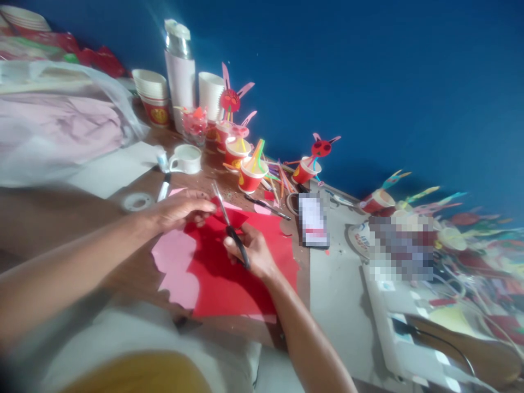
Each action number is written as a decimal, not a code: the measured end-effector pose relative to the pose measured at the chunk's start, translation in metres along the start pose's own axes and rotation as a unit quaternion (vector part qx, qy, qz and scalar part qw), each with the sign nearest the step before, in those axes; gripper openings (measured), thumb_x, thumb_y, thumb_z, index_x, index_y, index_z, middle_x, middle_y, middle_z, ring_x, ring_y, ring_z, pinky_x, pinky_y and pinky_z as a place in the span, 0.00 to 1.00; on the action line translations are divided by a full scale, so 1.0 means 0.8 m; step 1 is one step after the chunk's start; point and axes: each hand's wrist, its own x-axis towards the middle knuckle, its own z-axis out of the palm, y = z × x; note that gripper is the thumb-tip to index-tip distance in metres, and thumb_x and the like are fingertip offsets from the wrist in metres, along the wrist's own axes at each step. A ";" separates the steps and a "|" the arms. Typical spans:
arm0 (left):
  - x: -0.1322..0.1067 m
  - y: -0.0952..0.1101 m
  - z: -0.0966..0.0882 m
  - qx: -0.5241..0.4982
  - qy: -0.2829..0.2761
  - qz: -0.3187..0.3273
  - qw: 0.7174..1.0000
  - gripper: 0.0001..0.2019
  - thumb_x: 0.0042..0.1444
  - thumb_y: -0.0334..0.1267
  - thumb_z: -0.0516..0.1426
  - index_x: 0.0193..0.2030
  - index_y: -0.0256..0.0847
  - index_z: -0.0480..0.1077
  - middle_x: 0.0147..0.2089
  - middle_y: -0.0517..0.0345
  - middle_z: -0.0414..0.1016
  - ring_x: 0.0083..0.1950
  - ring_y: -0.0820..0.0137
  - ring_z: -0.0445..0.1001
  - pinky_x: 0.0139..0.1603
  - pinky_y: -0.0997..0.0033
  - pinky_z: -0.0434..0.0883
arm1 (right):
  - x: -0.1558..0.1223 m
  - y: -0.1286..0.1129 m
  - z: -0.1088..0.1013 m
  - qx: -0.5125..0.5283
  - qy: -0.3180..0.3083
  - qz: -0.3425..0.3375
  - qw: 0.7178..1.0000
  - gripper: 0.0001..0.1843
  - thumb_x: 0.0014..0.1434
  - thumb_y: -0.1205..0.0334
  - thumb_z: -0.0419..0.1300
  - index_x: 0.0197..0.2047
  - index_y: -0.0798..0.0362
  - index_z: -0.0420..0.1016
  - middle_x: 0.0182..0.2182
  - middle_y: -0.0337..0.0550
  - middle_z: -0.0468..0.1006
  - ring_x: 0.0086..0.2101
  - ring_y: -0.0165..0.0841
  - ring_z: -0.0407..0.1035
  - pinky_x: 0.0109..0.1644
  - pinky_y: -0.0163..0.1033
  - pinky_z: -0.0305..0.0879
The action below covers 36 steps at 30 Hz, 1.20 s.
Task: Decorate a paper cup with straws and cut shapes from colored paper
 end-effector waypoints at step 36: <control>0.000 0.000 -0.008 0.013 -0.024 -0.012 1.000 0.05 0.42 0.28 0.57 0.20 0.37 0.66 0.17 0.63 0.64 0.17 0.80 0.60 0.18 0.78 0.58 | -0.002 -0.008 -0.002 0.000 -0.015 0.024 1.000 0.22 0.49 0.45 0.62 0.32 0.54 0.61 0.16 0.33 0.68 0.16 0.25 0.61 0.20 0.31 0.56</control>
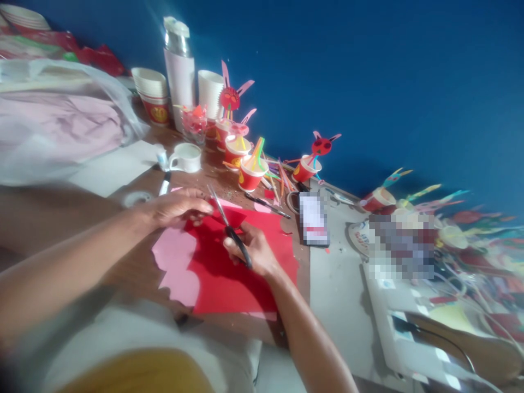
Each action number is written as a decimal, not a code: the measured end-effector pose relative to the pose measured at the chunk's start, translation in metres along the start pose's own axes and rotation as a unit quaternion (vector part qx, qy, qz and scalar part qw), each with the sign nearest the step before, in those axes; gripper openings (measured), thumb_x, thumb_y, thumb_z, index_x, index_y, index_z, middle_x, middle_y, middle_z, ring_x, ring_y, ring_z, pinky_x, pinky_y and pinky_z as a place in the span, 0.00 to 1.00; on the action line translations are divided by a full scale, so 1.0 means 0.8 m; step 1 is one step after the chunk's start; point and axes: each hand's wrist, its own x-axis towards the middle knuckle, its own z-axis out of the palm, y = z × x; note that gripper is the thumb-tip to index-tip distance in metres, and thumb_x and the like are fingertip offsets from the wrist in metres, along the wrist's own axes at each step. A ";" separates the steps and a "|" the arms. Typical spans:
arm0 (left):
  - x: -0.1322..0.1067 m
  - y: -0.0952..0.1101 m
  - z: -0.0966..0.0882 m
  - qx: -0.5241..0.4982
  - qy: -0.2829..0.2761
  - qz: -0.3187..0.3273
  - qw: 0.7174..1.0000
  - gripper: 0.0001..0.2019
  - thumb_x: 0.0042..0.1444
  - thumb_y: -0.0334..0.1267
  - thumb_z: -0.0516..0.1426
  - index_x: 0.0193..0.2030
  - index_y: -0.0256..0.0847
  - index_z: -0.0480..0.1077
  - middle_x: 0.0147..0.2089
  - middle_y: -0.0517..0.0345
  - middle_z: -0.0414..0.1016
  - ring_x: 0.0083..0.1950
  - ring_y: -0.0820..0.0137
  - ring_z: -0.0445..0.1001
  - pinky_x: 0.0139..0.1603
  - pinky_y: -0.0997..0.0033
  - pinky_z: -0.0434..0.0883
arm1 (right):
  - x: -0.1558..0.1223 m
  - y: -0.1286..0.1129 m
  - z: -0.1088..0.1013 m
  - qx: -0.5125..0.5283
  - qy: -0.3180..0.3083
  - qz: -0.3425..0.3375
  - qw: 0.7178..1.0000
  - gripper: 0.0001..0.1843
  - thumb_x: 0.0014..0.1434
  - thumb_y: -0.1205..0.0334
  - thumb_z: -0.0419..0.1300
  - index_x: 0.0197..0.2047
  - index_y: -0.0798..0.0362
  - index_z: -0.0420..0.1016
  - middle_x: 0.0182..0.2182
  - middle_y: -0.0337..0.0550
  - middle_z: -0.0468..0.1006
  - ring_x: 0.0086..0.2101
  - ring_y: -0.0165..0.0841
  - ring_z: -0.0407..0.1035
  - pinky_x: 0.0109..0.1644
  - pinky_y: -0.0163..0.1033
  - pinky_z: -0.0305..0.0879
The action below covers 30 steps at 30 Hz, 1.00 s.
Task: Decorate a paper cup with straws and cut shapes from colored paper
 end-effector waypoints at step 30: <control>-0.001 0.003 -0.005 -0.007 -0.067 -0.036 0.997 0.06 0.40 0.26 0.56 0.17 0.36 0.65 0.14 0.64 0.59 0.15 0.80 0.55 0.17 0.77 0.54 | -0.001 0.000 -0.004 -0.015 -0.021 0.022 0.999 0.20 0.50 0.48 0.62 0.32 0.54 0.60 0.17 0.32 0.67 0.16 0.24 0.61 0.19 0.31 0.56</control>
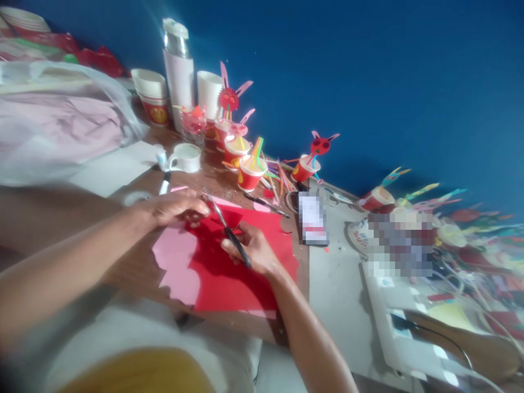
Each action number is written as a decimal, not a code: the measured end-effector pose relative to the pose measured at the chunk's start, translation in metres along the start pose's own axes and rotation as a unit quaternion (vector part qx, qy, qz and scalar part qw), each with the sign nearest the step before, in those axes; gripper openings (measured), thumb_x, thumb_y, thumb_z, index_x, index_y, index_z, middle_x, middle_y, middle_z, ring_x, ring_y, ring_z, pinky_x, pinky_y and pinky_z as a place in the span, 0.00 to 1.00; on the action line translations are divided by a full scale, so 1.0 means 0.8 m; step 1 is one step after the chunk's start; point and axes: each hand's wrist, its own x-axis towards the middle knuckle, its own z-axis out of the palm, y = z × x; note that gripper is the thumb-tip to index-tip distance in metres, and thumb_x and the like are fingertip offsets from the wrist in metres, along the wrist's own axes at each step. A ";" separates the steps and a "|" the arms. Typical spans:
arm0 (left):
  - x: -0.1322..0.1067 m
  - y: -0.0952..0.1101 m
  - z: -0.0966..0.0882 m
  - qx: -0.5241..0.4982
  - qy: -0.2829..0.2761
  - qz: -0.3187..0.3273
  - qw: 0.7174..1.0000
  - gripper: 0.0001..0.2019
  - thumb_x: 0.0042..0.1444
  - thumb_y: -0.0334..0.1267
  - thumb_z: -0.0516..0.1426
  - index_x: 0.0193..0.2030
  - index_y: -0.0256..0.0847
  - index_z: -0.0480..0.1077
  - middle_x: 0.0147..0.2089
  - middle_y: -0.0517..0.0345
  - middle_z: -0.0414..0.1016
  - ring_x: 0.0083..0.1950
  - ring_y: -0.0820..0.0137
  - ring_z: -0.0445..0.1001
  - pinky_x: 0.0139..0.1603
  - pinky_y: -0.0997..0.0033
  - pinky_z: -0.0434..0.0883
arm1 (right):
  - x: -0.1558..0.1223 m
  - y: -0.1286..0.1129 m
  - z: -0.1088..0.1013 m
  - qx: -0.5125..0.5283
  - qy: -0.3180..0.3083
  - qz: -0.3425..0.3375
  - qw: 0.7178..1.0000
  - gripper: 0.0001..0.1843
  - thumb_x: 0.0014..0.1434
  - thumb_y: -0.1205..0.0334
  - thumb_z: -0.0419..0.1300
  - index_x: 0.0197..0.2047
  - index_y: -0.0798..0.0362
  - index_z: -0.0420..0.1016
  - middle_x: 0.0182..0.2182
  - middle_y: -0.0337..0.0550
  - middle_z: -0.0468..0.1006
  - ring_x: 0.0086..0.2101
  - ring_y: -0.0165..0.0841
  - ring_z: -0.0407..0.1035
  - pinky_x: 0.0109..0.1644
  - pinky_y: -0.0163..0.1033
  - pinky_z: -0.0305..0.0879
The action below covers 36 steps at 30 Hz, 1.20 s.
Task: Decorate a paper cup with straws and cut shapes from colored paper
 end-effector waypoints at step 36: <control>0.004 -0.003 0.008 0.039 0.081 0.088 0.992 0.07 0.46 0.28 0.56 0.20 0.38 0.64 0.18 0.64 0.64 0.18 0.81 0.60 0.21 0.79 0.58 | 0.006 0.015 0.009 0.052 0.030 -0.054 0.997 0.18 0.52 0.49 0.61 0.32 0.52 0.59 0.17 0.32 0.68 0.17 0.25 0.62 0.21 0.31 0.56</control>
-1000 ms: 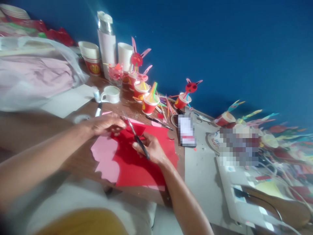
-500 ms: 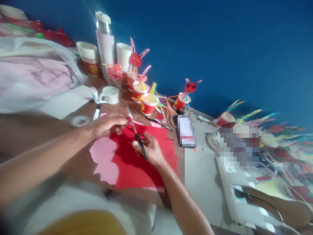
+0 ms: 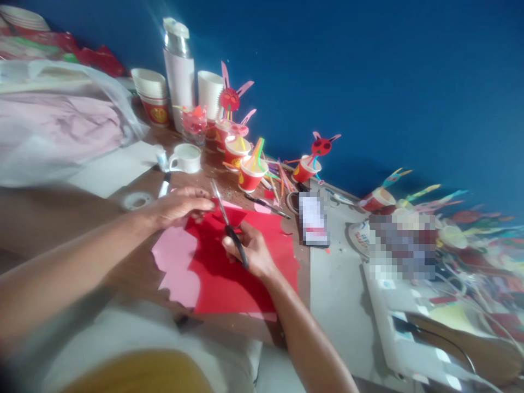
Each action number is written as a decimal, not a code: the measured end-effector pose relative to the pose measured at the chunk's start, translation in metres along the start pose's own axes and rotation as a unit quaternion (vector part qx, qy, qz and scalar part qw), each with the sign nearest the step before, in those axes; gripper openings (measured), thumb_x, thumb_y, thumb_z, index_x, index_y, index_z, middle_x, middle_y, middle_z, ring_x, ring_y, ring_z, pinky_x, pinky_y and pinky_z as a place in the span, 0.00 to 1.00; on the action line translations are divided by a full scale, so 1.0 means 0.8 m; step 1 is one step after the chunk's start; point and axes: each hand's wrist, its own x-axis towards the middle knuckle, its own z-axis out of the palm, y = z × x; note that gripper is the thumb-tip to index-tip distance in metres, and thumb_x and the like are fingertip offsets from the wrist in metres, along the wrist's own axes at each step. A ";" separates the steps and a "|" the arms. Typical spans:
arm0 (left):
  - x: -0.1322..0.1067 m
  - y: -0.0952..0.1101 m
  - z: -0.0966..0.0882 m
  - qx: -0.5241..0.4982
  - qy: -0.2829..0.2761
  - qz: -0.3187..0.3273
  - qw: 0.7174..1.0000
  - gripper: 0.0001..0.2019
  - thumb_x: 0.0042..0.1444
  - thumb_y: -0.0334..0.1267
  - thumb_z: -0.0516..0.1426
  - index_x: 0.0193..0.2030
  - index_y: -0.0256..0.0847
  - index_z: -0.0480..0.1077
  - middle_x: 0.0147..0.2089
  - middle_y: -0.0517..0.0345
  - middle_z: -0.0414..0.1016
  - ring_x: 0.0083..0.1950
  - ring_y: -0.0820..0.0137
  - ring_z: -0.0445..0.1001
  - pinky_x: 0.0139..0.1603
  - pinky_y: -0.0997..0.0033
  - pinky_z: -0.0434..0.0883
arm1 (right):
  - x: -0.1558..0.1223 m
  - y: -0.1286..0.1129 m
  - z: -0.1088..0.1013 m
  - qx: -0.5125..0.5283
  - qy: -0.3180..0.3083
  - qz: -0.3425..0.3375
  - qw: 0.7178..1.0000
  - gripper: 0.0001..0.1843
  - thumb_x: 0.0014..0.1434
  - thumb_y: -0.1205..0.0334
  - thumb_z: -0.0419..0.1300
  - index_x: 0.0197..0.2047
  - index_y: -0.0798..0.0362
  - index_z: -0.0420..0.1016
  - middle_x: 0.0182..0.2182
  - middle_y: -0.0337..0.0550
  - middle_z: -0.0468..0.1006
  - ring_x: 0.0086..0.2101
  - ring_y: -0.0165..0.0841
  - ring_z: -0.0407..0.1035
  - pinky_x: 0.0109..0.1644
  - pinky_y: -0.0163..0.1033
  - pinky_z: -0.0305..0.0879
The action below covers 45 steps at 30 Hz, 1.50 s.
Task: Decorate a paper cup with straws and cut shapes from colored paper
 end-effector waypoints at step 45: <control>-0.003 0.009 -0.013 0.162 -0.063 0.024 0.985 0.03 0.44 0.33 0.58 0.26 0.35 0.71 0.19 0.64 0.66 0.20 0.78 0.62 0.24 0.76 0.60 | -0.004 -0.017 -0.017 -0.088 -0.067 0.037 0.993 0.19 0.54 0.46 0.58 0.34 0.54 0.60 0.18 0.33 0.67 0.18 0.25 0.62 0.22 0.31 0.55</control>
